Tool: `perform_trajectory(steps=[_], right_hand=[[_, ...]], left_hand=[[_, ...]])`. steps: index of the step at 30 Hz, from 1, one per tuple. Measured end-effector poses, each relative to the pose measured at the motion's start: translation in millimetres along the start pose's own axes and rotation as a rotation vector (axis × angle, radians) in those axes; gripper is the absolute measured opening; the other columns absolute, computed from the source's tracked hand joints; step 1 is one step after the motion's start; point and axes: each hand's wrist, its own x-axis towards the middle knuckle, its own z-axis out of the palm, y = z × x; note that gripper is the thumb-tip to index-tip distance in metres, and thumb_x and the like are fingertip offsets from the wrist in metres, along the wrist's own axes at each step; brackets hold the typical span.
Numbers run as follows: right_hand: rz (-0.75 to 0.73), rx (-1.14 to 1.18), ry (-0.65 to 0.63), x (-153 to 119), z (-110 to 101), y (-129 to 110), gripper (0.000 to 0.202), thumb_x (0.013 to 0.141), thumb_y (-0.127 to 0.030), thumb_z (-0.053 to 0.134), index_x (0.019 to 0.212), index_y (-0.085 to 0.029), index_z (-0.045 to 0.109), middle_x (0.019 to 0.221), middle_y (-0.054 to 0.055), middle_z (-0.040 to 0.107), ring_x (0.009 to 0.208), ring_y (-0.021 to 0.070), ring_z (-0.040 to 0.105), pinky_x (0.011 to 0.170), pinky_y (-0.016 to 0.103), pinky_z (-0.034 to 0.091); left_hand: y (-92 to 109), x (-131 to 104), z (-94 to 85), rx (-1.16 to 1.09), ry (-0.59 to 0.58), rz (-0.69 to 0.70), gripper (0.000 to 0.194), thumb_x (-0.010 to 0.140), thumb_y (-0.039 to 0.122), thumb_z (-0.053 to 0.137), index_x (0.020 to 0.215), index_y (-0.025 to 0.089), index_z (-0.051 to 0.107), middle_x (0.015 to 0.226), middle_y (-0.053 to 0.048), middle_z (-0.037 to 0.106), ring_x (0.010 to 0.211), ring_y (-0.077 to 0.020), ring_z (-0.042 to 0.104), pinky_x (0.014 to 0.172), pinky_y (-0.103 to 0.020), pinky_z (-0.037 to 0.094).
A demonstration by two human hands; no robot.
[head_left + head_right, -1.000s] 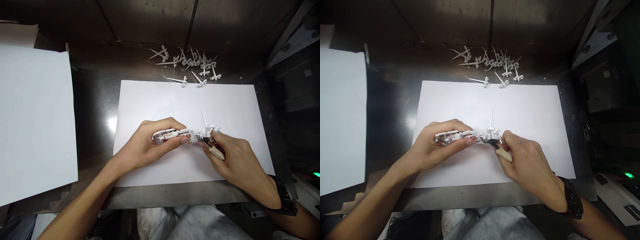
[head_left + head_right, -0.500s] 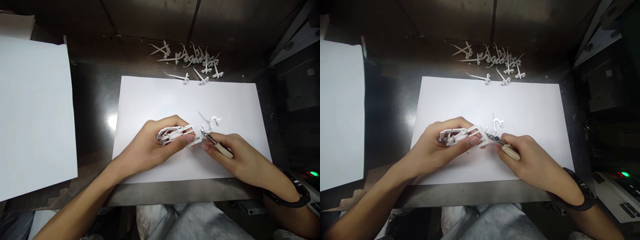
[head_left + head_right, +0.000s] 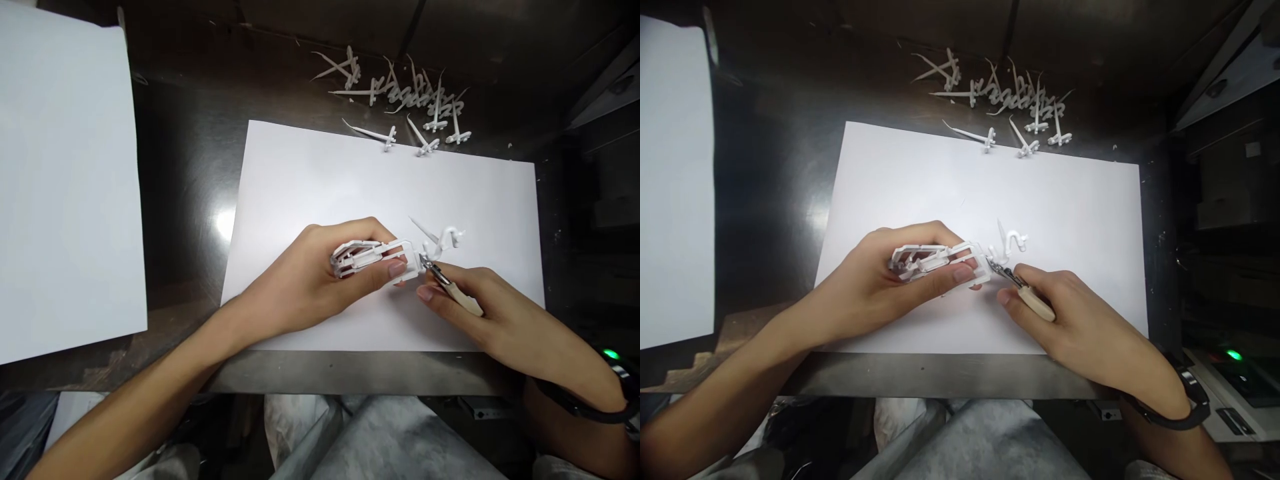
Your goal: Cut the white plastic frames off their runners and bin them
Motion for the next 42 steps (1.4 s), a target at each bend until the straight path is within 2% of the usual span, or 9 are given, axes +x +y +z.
perform_trajectory(steps=[5,10,15,19,22,24,31,35,42], right_hand=[[0.023,-0.023,0.075,-1.4,3.8,-0.9,0.036,0.116,-0.045,0.055,0.087,-0.023,0.057,0.076,-0.002,0.056,0.067,0.0191,0.049,0.061,0.035,0.038],[0.004,-0.093,0.158,-2.1,5.9,-2.7,0.042,0.115,-0.04,0.056,0.078,-0.024,0.042,0.063,-0.005,0.041,0.056,0.0164,0.036,0.053,0.035,0.029],[-0.015,-0.148,0.196,-0.9,8.4,-1.5,0.039,0.114,-0.038,0.055,0.08,-0.024,0.042,0.065,-0.005,0.045,0.057,0.0161,0.035,0.055,0.034,0.029],[-0.004,-0.178,0.312,1.2,9.5,-0.6,0.044,0.117,-0.044,0.054,0.08,-0.024,0.041,0.062,-0.006,0.033,0.056,0.0162,0.028,0.054,0.034,0.024],[0.034,-0.091,0.374,2.8,7.7,0.1,0.052,0.117,-0.057,0.057,0.08,-0.023,0.043,0.066,-0.005,0.038,0.058,0.016,0.034,0.054,0.034,0.027],[0.018,0.005,0.378,3.7,5.8,-0.2,0.049,0.117,-0.058,0.057,0.084,-0.023,0.049,0.07,-0.004,0.043,0.062,0.0164,0.038,0.057,0.033,0.031],[-0.205,0.343,0.278,5.0,4.7,-9.6,0.015,0.12,-0.038,0.061,0.113,-0.026,0.068,0.087,-0.001,0.058,0.073,0.0178,0.051,0.067,0.032,0.039],[-0.261,0.368,0.309,8.4,10.5,-10.3,0.009,0.116,-0.03,0.067,0.109,-0.026,0.069,0.092,-0.001,0.06,0.078,0.0179,0.054,0.071,0.031,0.042],[-0.406,0.328,0.4,10.7,13.7,-6.7,0.01,0.11,-0.018,0.072,0.106,-0.026,0.068,0.092,-0.001,0.061,0.08,0.0184,0.054,0.074,0.032,0.043]], left_hand=[[-3.0,-0.2,-0.7,0.025,0.007,0.017,0.014,0.108,0.033,0.074,0.11,0.019,0.078,0.102,0.0,0.076,0.089,-0.0156,0.068,0.077,-0.024,0.051],[-4.3,0.0,-0.3,0.035,0.021,0.04,0.016,0.109,0.035,0.073,0.11,0.019,0.077,0.1,0.0,0.076,0.086,-0.0152,0.068,0.074,-0.024,0.05],[-6.4,1.6,-0.8,0.055,0.041,0.049,0.015,0.107,0.035,0.076,0.111,0.02,0.079,0.1,0.0,0.077,0.085,-0.0149,0.067,0.073,-0.024,0.049],[-8.4,2.7,-0.5,0.04,0.1,0.065,0.011,0.105,0.032,0.079,0.109,0.021,0.079,0.098,0.001,0.077,0.084,-0.0137,0.068,0.071,-0.023,0.047],[-8.8,2.4,-0.7,0.002,0.124,0.081,0.009,0.103,0.029,0.081,0.108,0.021,0.08,0.098,0.001,0.077,0.082,-0.0124,0.067,0.07,-0.022,0.047],[-8.6,1.7,-1.2,-0.019,0.116,0.074,0.01,0.102,0.028,0.082,0.108,0.021,0.08,0.099,0.0,0.078,0.083,-0.0126,0.068,0.071,-0.022,0.047],[-15.0,3.2,8.9,-0.27,0.048,-0.045,0.018,0.102,0.031,0.083,0.114,0.02,0.076,0.098,-0.001,0.08,0.067,-0.0092,0.059,0.064,-0.021,0.045],[-23.0,4.0,19.5,-0.345,0.021,-0.126,0.026,0.099,0.037,0.086,0.116,0.019,0.076,0.094,-0.001,0.076,0.071,-0.0107,0.061,0.064,-0.021,0.045],[-20.5,1.2,22.6,-0.222,0.011,-0.124,0.026,0.096,0.037,0.089,0.114,0.02,0.08,0.104,-0.004,0.077,0.091,-0.0171,0.067,0.081,-0.025,0.051]])
